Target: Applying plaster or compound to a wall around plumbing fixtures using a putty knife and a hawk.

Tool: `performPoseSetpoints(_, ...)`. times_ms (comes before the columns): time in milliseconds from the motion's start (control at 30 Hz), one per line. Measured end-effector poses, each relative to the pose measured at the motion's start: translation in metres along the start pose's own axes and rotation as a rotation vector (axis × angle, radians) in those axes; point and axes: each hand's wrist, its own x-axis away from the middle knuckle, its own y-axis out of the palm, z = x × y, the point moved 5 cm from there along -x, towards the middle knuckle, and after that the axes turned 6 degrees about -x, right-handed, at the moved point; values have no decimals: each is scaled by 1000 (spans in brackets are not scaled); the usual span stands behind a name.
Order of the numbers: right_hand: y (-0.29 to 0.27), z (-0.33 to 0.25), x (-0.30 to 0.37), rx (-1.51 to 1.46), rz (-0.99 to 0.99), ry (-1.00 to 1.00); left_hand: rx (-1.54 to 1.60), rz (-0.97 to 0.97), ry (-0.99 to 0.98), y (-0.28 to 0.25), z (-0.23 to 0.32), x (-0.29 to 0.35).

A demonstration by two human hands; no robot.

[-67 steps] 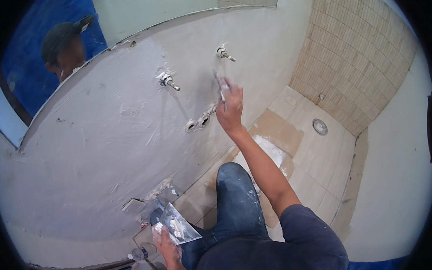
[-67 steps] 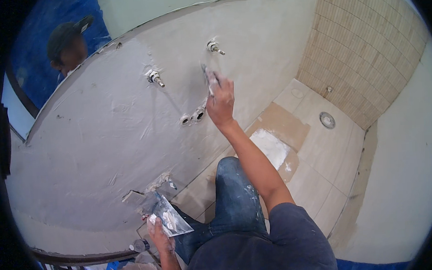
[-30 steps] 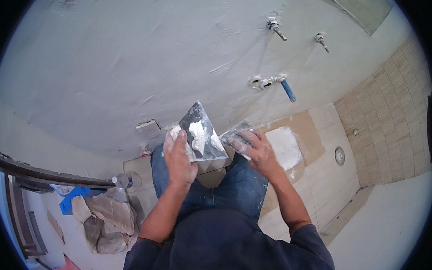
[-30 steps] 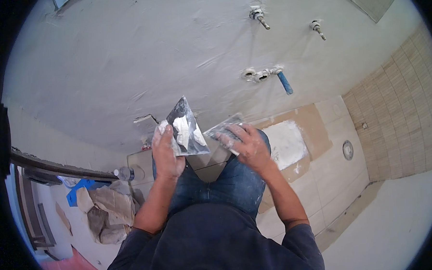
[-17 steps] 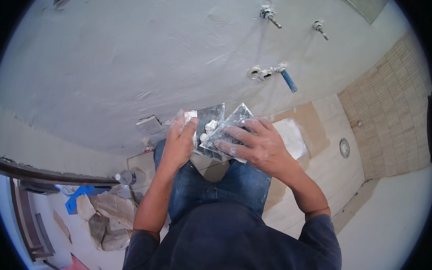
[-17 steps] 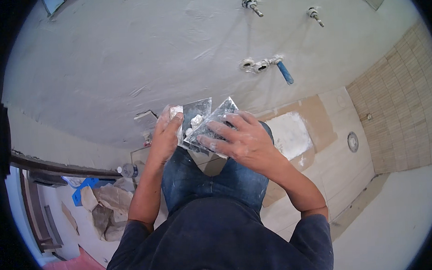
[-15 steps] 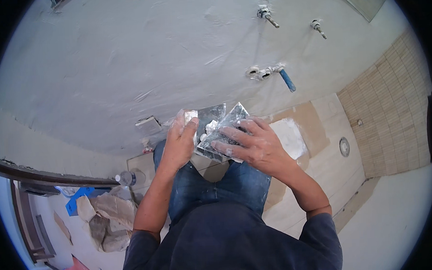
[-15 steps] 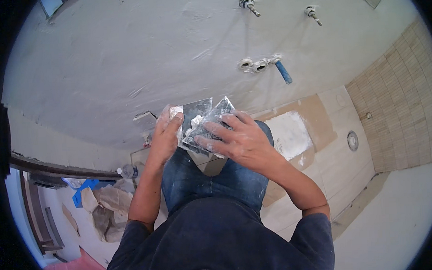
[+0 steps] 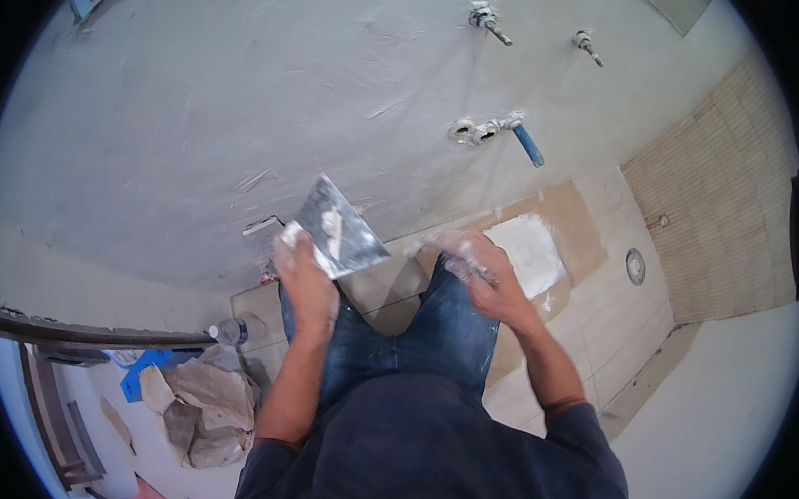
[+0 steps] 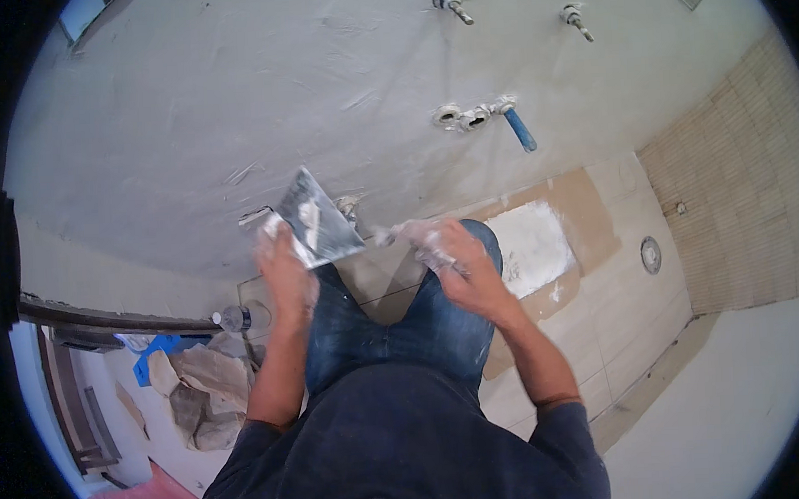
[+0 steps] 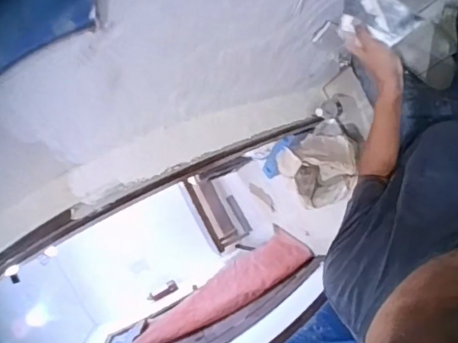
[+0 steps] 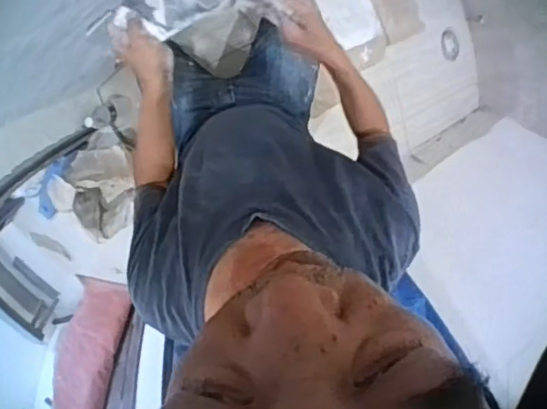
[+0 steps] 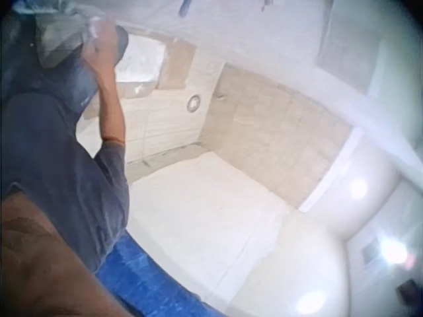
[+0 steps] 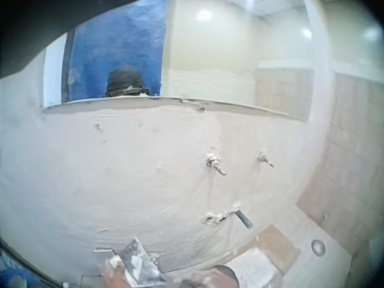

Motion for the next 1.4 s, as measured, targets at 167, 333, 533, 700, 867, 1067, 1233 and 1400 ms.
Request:
performPoseSetpoints(167,42,-15,3,-265,393,-4,88,103,-175,17,-52,34)
performPoseSetpoints(333,36,10,11,240,97,-23,236,-33,-237,32,-14,28)
performPoseSetpoints(533,-28,-1,4,386,-132,-120,60,-155,-339,14,-1,6)
performPoseSetpoints(700,-41,-48,-18,581,-246,-298,-225,-408,-357,30,1,6)
performPoseSetpoints(867,-28,-38,-6,597,-326,-378,-272,-454,-370,33,-11,-2)
performPoseSetpoints(1067,-35,-22,13,625,-365,-269,-56,-214,-173,-1,-5,-13)
performPoseSetpoints(1233,-93,36,24,-43,303,-46,-103,-134,-169,-4,-5,3)
performPoseSetpoints(1400,-133,120,59,-566,698,375,-98,-204,-188,-17,-27,4)
